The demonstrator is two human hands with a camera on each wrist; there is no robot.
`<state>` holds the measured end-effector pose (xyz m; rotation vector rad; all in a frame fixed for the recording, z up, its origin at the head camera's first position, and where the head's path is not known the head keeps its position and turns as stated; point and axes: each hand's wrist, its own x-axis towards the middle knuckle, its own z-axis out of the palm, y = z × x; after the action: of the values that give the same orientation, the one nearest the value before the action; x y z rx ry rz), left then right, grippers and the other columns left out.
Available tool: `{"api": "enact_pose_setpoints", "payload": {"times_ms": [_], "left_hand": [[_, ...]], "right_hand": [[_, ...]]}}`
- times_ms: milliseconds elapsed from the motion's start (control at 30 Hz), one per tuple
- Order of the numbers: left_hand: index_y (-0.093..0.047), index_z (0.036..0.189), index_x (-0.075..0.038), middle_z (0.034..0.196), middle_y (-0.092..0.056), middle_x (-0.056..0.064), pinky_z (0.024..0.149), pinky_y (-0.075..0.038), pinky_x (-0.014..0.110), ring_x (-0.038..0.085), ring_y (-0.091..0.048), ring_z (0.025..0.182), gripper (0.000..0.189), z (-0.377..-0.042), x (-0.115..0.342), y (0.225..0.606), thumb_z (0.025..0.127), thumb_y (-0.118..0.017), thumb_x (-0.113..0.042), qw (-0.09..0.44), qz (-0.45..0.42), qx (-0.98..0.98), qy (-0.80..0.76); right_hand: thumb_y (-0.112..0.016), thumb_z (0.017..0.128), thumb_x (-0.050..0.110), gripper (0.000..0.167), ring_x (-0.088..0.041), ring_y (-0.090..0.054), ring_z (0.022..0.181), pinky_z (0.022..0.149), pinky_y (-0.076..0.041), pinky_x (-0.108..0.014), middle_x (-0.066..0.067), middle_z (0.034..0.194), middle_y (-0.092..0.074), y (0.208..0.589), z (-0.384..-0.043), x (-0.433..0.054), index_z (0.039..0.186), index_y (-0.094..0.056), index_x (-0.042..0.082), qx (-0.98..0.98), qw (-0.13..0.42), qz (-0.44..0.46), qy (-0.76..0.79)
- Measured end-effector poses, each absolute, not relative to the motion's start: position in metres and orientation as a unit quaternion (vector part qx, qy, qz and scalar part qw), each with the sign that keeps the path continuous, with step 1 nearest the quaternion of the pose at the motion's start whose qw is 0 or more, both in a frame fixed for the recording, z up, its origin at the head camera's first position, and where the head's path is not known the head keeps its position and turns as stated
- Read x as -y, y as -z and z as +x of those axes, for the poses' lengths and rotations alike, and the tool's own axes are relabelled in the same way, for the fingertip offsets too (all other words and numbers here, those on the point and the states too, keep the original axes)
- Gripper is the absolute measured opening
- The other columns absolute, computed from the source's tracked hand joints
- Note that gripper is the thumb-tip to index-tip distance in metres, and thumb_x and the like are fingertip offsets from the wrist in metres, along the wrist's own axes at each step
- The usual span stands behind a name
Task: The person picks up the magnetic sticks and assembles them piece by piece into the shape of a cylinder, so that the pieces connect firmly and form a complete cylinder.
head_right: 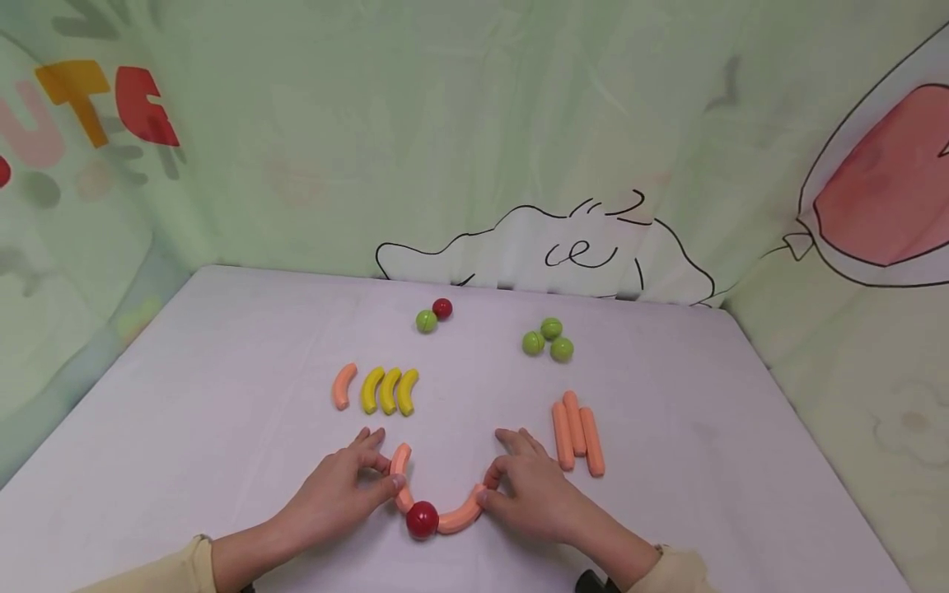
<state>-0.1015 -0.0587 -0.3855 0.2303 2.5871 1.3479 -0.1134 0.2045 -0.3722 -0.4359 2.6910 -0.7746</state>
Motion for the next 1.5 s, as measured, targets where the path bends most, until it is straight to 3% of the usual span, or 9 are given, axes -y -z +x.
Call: {"api": "enact_pose_setpoints", "payload": {"times_ms": [133, 267, 433, 600, 767, 967, 1167, 1367, 1500], "left_hand": [[-0.071, 0.085, -0.013, 0.153, -0.047, 0.028, 0.118, -0.027, 0.07, 0.048, -0.03, 0.151, 0.015, -0.103, 0.06, 0.386, 0.091, -0.075, -0.027, 0.118, 0.074, -0.877, -0.46], [-0.071, 0.084, -0.013, 0.152, -0.048, 0.029, 0.118, -0.028, 0.07, 0.049, -0.031, 0.151, 0.015, -0.104, 0.061, 0.388, 0.09, -0.076, -0.027, 0.112, 0.076, -0.876, -0.462], [-0.071, 0.084, -0.013, 0.151, -0.049, 0.03, 0.117, -0.028, 0.069, 0.05, -0.032, 0.15, 0.015, -0.104, 0.061, 0.389, 0.09, -0.075, -0.027, 0.105, 0.083, -0.873, -0.469], [-0.071, 0.088, -0.012, 0.154, -0.046, 0.029, 0.117, -0.026, 0.071, 0.049, -0.029, 0.152, 0.019, -0.105, 0.061, 0.389, 0.091, -0.075, -0.03, 0.128, 0.075, -0.871, -0.469], [-0.07, 0.09, -0.012, 0.156, -0.045, 0.027, 0.117, -0.025, 0.072, 0.047, -0.026, 0.153, 0.021, -0.106, 0.062, 0.389, 0.091, -0.075, -0.032, 0.141, 0.069, -0.866, -0.474], [-0.069, 0.088, -0.013, 0.155, -0.045, 0.028, 0.117, -0.025, 0.072, 0.048, -0.027, 0.153, 0.018, -0.105, 0.064, 0.392, 0.091, -0.074, -0.03, 0.136, 0.072, -0.861, -0.484], [-0.068, 0.089, -0.014, 0.157, -0.043, 0.027, 0.116, -0.025, 0.073, 0.048, -0.026, 0.153, 0.018, -0.104, 0.064, 0.395, 0.092, -0.074, -0.032, 0.143, 0.067, -0.86, -0.485], [-0.072, 0.088, -0.015, 0.157, -0.042, 0.027, 0.116, -0.024, 0.073, 0.048, -0.024, 0.154, 0.018, -0.105, 0.064, 0.395, 0.093, -0.074, -0.032, 0.144, 0.073, -0.855, -0.492], [-0.072, 0.087, -0.015, 0.157, -0.042, 0.029, 0.116, -0.024, 0.074, 0.049, -0.024, 0.153, 0.018, -0.106, 0.064, 0.395, 0.092, -0.074, -0.032, 0.142, 0.076, -0.857, -0.49]], "right_hand": [[-0.074, 0.094, 0.026, 0.009, -0.052, -0.042, 0.141, 0.112, -0.038, -0.069, -0.027, 0.15, -0.049, 0.365, -0.123, -0.208, 0.09, -0.071, 0.019, -0.934, 0.147, -0.171, 0.277], [-0.067, 0.099, 0.024, 0.02, -0.047, -0.051, 0.135, 0.107, -0.045, -0.064, -0.026, 0.144, -0.055, 0.351, -0.146, -0.208, 0.111, -0.07, 0.009, -0.936, 0.104, -0.176, 0.287], [-0.061, 0.102, 0.022, 0.041, -0.043, -0.054, 0.133, 0.107, -0.048, -0.06, -0.022, 0.142, -0.059, 0.335, -0.202, -0.195, 0.137, -0.058, 0.001, -0.946, 0.079, -0.15, 0.277], [-0.062, 0.102, 0.021, 0.053, -0.042, -0.051, 0.138, 0.111, -0.047, -0.055, -0.022, 0.149, -0.053, 0.334, -0.267, -0.173, 0.149, -0.046, 0.0, -0.948, 0.089, -0.151, 0.265], [-0.062, 0.102, 0.019, 0.058, -0.041, -0.051, 0.139, 0.113, -0.046, -0.052, -0.025, 0.15, -0.051, 0.337, -0.314, -0.159, 0.152, -0.041, 0.001, -0.948, 0.104, -0.147, 0.262], [-0.061, 0.101, 0.013, 0.057, -0.041, -0.05, 0.139, 0.113, -0.046, -0.051, -0.024, 0.151, -0.05, 0.348, -0.345, -0.151, 0.154, -0.041, 0.004, -0.946, 0.128, -0.144, 0.259], [-0.06, 0.101, 0.014, 0.055, -0.037, -0.055, 0.129, 0.111, -0.047, -0.047, -0.025, 0.144, -0.055, 0.359, -0.354, -0.144, 0.152, -0.044, 0.002, -0.952, 0.136, -0.153, 0.225], [-0.062, 0.1, 0.014, 0.048, -0.029, -0.056, 0.108, 0.097, -0.05, -0.041, -0.021, 0.128, -0.062, 0.361, -0.357, -0.14, 0.144, -0.052, -0.002, -0.956, 0.128, -0.158, 0.211], [-0.062, 0.101, 0.016, 0.047, -0.029, -0.059, 0.11, 0.098, -0.051, -0.042, -0.022, 0.129, -0.064, 0.362, -0.359, -0.138, 0.143, -0.053, -0.004, -0.955, 0.127, -0.163, 0.213]]}}
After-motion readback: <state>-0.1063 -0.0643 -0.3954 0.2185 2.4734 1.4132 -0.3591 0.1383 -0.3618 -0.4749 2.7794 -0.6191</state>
